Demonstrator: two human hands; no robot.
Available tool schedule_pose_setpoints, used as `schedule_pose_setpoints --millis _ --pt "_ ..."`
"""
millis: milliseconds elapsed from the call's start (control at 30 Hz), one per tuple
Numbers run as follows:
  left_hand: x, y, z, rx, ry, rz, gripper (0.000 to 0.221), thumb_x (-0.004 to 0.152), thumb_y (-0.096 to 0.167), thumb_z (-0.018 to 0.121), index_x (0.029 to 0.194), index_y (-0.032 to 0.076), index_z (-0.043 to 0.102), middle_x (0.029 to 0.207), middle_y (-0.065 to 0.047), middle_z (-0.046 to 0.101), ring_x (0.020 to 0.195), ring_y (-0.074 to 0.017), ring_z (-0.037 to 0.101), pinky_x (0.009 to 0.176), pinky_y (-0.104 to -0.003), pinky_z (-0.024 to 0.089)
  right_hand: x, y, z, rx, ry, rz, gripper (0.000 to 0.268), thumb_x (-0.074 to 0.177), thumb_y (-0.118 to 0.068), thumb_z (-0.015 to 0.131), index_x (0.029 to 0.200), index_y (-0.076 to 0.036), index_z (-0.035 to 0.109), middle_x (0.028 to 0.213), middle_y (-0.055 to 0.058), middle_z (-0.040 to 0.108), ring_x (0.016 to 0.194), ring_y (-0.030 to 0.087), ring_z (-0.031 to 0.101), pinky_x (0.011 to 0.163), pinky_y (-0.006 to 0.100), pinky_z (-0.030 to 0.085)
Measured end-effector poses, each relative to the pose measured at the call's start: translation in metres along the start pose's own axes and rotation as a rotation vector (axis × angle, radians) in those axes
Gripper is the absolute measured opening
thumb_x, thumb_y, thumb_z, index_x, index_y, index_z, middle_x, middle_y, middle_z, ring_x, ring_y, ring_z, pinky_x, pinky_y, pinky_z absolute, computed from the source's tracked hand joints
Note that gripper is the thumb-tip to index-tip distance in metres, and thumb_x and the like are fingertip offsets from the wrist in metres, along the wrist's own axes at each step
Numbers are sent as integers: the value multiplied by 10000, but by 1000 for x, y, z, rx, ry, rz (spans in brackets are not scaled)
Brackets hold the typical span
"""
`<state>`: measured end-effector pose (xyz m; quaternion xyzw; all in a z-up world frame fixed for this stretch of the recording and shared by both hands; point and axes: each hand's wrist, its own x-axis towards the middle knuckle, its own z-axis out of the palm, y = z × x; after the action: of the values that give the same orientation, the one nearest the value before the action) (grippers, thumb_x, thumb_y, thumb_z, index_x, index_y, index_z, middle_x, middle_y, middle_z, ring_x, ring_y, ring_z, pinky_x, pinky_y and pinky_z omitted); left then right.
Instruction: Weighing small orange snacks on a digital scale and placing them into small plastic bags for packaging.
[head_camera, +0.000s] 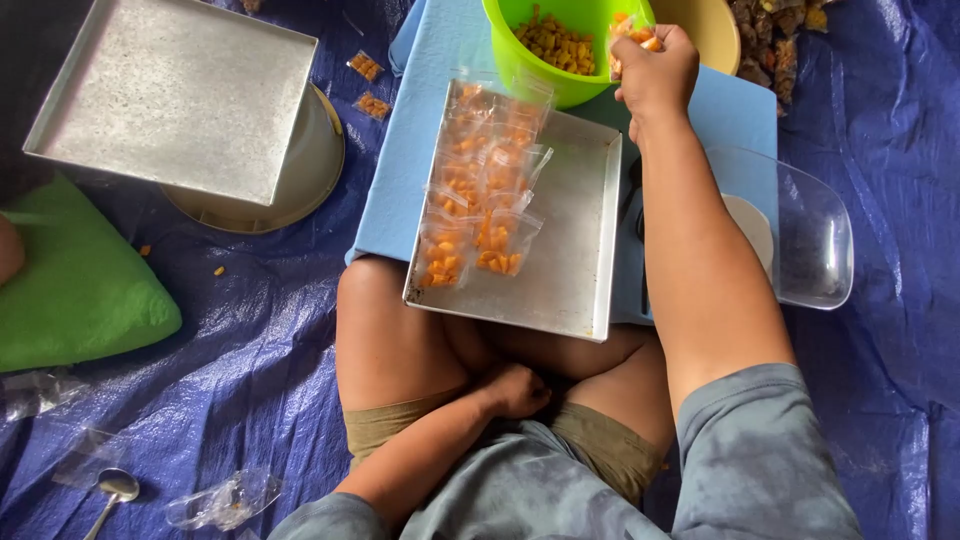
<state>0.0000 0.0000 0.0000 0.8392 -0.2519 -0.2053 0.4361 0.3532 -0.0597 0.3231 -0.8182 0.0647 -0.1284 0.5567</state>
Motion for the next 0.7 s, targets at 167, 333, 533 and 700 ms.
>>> schedule_pose_setpoints --millis 167,333,533,700 --pt "0 5 -6 16 12 -29 344 907 367 597 843 73 764 835 -127 751 603 -381 612 572 -464 528 10 18 -1 -165 71 -91 292 777 -206 780 1022 -93 669 874 17 736 660 88 656 591 232 563" --pt "-1 3 -6 -13 -2 -61 328 905 364 606 825 78 747 806 -118 744 588 -365 604 566 -455 524 -1 3 -4 -180 55 45 264 820 -206 777 1021 -111 634 814 7 694 472 79 536 405 235 438" --pt "-1 2 -9 31 54 27 345 920 352 598 806 62 746 805 -129 744 581 -384 603 543 -462 518 -2 -3 -6 -109 51 45 263 795 -208 744 1033 -121 675 864 18 727 557 84 598 426 210 489" --pt "-6 16 -24 35 -33 -55 329 888 366 606 863 76 760 868 -125 754 619 -373 615 580 -457 539 -11 -15 -11 102 2 82 304 850 -372 746 950 -94 674 867 16 702 633 67 596 479 172 527"
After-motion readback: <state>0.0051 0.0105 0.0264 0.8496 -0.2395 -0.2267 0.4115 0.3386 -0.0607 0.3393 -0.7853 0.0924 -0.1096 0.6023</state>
